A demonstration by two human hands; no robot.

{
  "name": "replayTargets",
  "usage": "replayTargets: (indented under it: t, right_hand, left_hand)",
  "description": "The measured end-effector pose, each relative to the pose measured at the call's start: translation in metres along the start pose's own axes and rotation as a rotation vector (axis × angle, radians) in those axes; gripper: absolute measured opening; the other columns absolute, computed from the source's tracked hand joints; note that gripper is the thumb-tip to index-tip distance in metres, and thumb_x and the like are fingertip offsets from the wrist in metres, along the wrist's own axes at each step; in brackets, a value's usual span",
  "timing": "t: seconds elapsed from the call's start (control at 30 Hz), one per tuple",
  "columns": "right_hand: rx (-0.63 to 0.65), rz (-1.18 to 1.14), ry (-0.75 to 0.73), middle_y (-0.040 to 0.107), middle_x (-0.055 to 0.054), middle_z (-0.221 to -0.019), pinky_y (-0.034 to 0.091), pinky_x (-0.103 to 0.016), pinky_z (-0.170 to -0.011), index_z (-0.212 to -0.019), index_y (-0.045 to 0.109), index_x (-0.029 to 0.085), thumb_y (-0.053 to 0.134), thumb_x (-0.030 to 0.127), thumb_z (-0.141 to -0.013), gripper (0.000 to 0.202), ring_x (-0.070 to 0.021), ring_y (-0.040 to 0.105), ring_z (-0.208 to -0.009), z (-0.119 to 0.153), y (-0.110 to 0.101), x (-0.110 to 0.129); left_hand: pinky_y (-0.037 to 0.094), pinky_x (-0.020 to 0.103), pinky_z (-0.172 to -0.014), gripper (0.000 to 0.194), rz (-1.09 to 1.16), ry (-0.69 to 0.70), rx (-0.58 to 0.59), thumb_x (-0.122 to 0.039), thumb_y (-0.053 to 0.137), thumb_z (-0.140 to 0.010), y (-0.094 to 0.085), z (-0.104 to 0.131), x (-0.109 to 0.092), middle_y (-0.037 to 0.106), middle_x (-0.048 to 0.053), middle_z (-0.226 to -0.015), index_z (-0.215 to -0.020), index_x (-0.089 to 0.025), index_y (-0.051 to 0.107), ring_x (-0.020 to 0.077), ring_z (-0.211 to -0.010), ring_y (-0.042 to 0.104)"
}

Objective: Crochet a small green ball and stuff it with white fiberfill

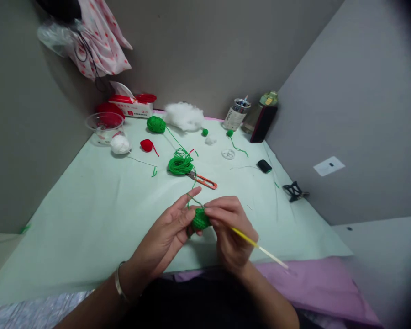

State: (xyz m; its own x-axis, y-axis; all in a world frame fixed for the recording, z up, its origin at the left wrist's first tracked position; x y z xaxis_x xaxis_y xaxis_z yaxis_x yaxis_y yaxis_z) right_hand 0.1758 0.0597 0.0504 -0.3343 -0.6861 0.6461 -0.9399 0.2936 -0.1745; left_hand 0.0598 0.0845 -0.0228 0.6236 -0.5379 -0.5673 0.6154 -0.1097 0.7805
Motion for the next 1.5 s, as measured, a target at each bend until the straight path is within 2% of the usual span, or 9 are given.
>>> replayTargets:
  t: [0.17, 0.3, 0.43, 0.67, 0.83, 1.03, 1.17, 1.4, 1.5]
  right_hand:
    - [0.025, -0.274, 0.234, 0.076, -0.006, -0.094, 0.061, -0.035, -0.067, -0.105, 0.081, 0.027, 0.066, 0.025, -0.101, 0.016, -0.0193, 0.071, -0.079, -0.006, -0.003, -0.027]
    - [0.047, -0.422, 0.351, 0.074, -0.005, -0.085, 0.058, -0.031, -0.060, -0.098, 0.079, 0.023, 0.067, 0.031, -0.101, 0.015, -0.0161, 0.067, -0.067, -0.008, -0.007, -0.042]
    - [0.065, -0.591, 0.464, 0.069, -0.002, -0.076, 0.053, -0.026, -0.054, -0.093, 0.078, 0.022, 0.068, 0.032, -0.100, 0.016, -0.0128, 0.062, -0.060, -0.009, -0.003, -0.047]
    - [0.111, -0.394, 0.329, 0.079, -0.006, -0.095, 0.056, -0.029, -0.065, -0.100, 0.082, 0.026, 0.070, 0.032, -0.100, 0.014, -0.0178, 0.070, -0.083, -0.004, 0.007, -0.034]
    - [0.095, -0.589, 0.440, 0.077, -0.004, -0.089, 0.055, -0.026, -0.061, -0.100, 0.080, 0.025, 0.069, 0.033, -0.100, 0.013, -0.0131, 0.065, -0.069, -0.003, 0.010, -0.044]
    - [0.087, -0.712, 0.616, 0.076, -0.004, -0.082, 0.055, -0.026, -0.064, -0.093, 0.079, 0.023, 0.070, 0.037, -0.100, 0.018, -0.0130, 0.066, -0.068, 0.000, 0.011, -0.049]
    - [0.151, -0.707, 0.606, 0.078, -0.004, -0.085, 0.054, -0.026, -0.066, -0.096, 0.078, 0.023, 0.066, 0.036, -0.103, 0.019, -0.0133, 0.067, -0.070, 0.000, 0.010, -0.050]
    - [0.252, -0.560, 0.489, 0.079, -0.004, -0.094, 0.056, -0.029, -0.072, -0.102, 0.079, 0.025, 0.063, 0.033, -0.105, 0.018, -0.0139, 0.068, -0.078, -0.005, 0.006, -0.044]
    - [0.277, -0.502, 0.433, 0.078, -0.003, -0.093, 0.056, -0.029, -0.072, -0.103, 0.079, 0.025, 0.062, 0.031, -0.106, 0.018, -0.0136, 0.068, -0.078, -0.008, 0.005, -0.039]
  left_hand:
    - [0.051, 0.026, -0.078, 0.048, 0.019, -0.032, 0.045, -0.027, 0.074, -0.097, -0.003, 0.000, -0.007, 0.072, 0.006, -0.095, -0.143, -0.020, 0.067, 0.0147, -0.084, 0.066]
    - [0.048, 0.027, -0.077, 0.045, -0.050, -0.007, 0.049, -0.026, 0.071, -0.097, -0.008, 0.004, -0.016, 0.067, 0.005, -0.090, -0.142, -0.018, 0.070, 0.0142, -0.080, 0.061]
    - [0.046, 0.026, -0.083, 0.042, -0.152, 0.014, 0.029, -0.029, 0.076, -0.095, -0.011, 0.004, -0.015, 0.065, 0.003, -0.098, -0.137, -0.023, 0.074, 0.0128, -0.085, 0.057]
    - [0.048, 0.029, -0.097, 0.063, -0.296, 0.174, 0.055, -0.021, 0.092, -0.079, -0.008, 0.002, -0.018, 0.065, 0.000, -0.106, -0.137, -0.039, 0.072, 0.0155, -0.102, 0.064]
    - [0.051, 0.027, -0.092, 0.064, -0.391, 0.219, 0.013, -0.022, 0.092, -0.080, -0.010, 0.005, -0.026, 0.064, 0.000, -0.106, -0.139, -0.036, 0.070, 0.0146, -0.099, 0.064]
    - [0.052, 0.025, -0.083, 0.062, -0.470, 0.232, -0.010, -0.024, 0.091, -0.080, -0.009, 0.008, -0.027, 0.066, 0.000, -0.104, -0.138, -0.035, 0.071, 0.0140, -0.093, 0.063]
    - [0.047, 0.022, -0.072, 0.056, -0.606, 0.258, -0.075, -0.024, 0.088, -0.082, -0.013, 0.012, -0.032, 0.070, -0.001, -0.103, -0.135, -0.035, 0.073, 0.0078, -0.073, 0.051]
    - [0.045, 0.026, -0.067, 0.059, -0.818, 0.316, -0.166, -0.026, 0.087, -0.080, -0.014, 0.016, -0.042, 0.074, 0.000, -0.095, -0.137, -0.031, 0.073, 0.0108, -0.067, 0.049]
    - [0.046, 0.027, -0.066, 0.057, -0.875, 0.353, -0.183, -0.025, 0.086, -0.080, -0.013, 0.017, -0.045, 0.076, 0.001, -0.097, -0.135, -0.030, 0.074, 0.0125, -0.070, 0.054]
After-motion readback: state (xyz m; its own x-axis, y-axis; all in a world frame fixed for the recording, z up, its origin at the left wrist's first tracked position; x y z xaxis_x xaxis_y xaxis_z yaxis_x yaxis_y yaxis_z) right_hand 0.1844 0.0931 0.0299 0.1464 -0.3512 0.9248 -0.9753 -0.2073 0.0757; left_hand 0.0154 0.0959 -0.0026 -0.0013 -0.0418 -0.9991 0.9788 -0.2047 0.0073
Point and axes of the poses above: each hand's wrist, its own z-axis away from the middle knuckle, its own y-axis out of the palm, x = y × z, the point moved 9 cm from there along -z, towards the middle knuckle
